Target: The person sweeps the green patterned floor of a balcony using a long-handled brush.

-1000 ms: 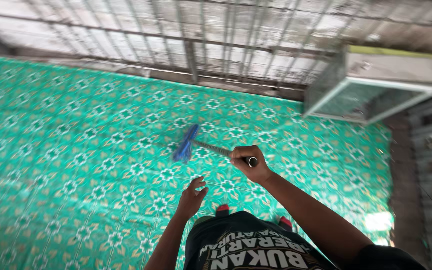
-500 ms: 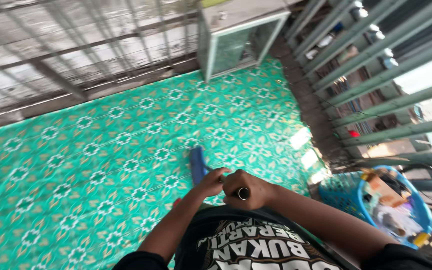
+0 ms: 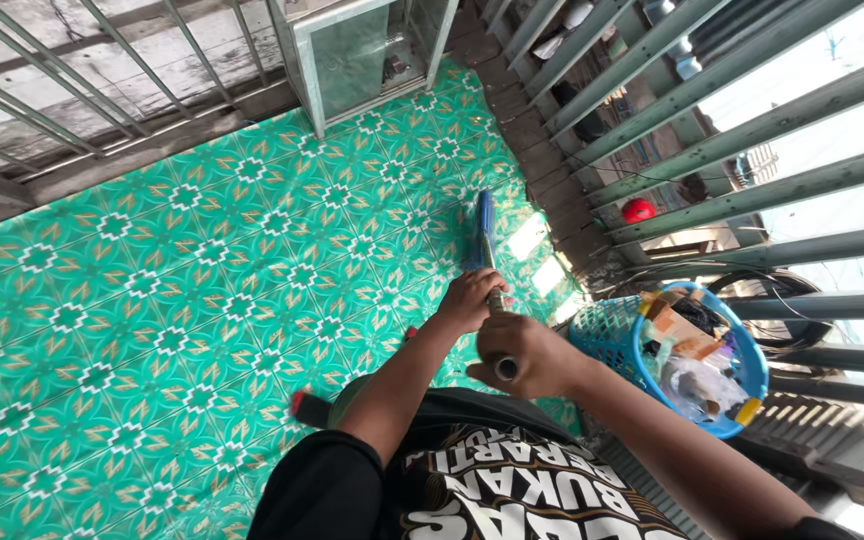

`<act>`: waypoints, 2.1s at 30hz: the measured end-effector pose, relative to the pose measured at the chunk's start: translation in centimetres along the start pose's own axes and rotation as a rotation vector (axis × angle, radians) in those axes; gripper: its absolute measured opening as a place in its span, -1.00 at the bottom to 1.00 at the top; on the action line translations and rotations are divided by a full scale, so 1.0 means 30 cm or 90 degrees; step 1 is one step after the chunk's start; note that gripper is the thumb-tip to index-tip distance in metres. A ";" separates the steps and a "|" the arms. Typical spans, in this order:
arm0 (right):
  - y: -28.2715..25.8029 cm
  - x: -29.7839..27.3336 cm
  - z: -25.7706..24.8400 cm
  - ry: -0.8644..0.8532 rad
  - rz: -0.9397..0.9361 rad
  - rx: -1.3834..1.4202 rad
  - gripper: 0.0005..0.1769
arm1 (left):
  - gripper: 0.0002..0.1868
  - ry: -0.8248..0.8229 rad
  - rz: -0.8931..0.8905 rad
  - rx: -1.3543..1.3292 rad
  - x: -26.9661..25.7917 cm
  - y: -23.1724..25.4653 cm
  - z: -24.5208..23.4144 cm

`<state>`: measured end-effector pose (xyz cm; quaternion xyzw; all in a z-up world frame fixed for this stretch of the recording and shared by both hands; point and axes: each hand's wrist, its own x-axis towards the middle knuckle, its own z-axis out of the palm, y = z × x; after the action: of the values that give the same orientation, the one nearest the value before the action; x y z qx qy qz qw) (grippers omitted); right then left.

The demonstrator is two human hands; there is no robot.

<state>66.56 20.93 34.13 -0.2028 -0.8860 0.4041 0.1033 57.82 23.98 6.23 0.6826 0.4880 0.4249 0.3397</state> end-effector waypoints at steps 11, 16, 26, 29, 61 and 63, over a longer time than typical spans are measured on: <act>-0.022 0.068 -0.093 0.037 -0.111 0.377 -0.78 | -0.66 -0.021 -0.159 0.105 -0.299 0.204 -0.447; -0.001 0.191 0.134 -0.064 -0.161 0.435 -0.80 | -0.65 0.032 -0.375 0.113 -0.623 0.167 -0.626; 0.149 0.444 0.618 -0.173 0.012 0.386 -0.92 | -0.40 0.354 -0.519 -0.055 -1.126 0.003 -0.777; 0.138 0.492 0.624 -0.159 0.011 0.402 -0.88 | -0.41 0.382 -0.544 -0.062 -1.213 0.007 -0.848; -0.004 0.834 1.090 -0.208 -0.286 0.556 -0.79 | -0.36 0.569 -0.581 -0.138 -1.636 0.120 -0.952; -0.032 0.701 1.130 -0.286 -0.177 0.309 -0.75 | -0.36 0.581 -0.561 -0.143 -1.627 0.102 -0.944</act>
<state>35.67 6.82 13.17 0.0439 -0.7840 0.6192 0.0051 25.24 -22.13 8.35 0.1291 0.7709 0.5413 0.3101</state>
